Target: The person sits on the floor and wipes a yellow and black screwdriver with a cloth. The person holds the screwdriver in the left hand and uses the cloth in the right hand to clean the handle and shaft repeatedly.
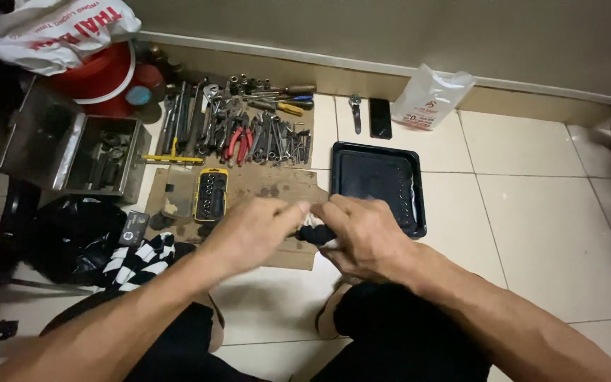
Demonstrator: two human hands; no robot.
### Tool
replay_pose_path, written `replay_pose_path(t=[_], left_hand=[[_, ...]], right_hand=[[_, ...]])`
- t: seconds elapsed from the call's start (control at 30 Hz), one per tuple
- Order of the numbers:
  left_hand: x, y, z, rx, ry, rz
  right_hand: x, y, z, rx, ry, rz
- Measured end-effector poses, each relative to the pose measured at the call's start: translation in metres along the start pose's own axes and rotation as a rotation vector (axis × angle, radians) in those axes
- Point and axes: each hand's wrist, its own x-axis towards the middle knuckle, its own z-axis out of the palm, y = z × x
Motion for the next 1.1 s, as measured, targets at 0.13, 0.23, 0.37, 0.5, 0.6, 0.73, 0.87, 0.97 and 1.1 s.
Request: replay_pose_path(t=[0.13, 0.23, 0.37, 0.5, 0.6, 0.73, 0.87, 0.97, 1.1], left_hand=[[0.003, -0.029, 0.011, 0.47, 0.367, 0.77], [0.001, -0.031, 0.008, 0.51, 0.585, 0.972], [-0.002, -0.019, -0.017, 0.19, 0.274, 0.382], [0.006, -0.018, -0.04, -0.744, 0.196, -0.046], [-0.001, -0.002, -0.05, -0.886, 0.108, -0.078], [0.016, -0.006, -0.023, -0.907, 0.014, -0.081], [0.015, 0.01, -0.005, -1.027, 0.117, -0.033], [0.011, 0.027, -0.004, -1.05, 0.142, 0.038], [0.003, 0.034, -0.004, -1.031, 0.212, 0.138]], right_hand=[[0.008, -0.015, -0.027, 0.645, -0.334, 0.38], [0.01, -0.016, -0.033, 0.775, -0.246, 0.433], [0.014, -0.013, -0.041, 1.06, -0.055, 0.555], [0.026, -0.004, -0.05, 1.32, 0.144, 0.669], [0.033, 0.007, -0.058, 1.482, 0.286, 0.751], [0.049, -0.007, -0.058, 1.569, 0.263, 0.709], [0.061, -0.028, -0.051, 1.741, 0.235, 0.617], [0.05, -0.025, -0.037, 1.752, 0.206, 0.624], [0.03, 0.01, -0.009, 1.505, 0.095, 0.688]])
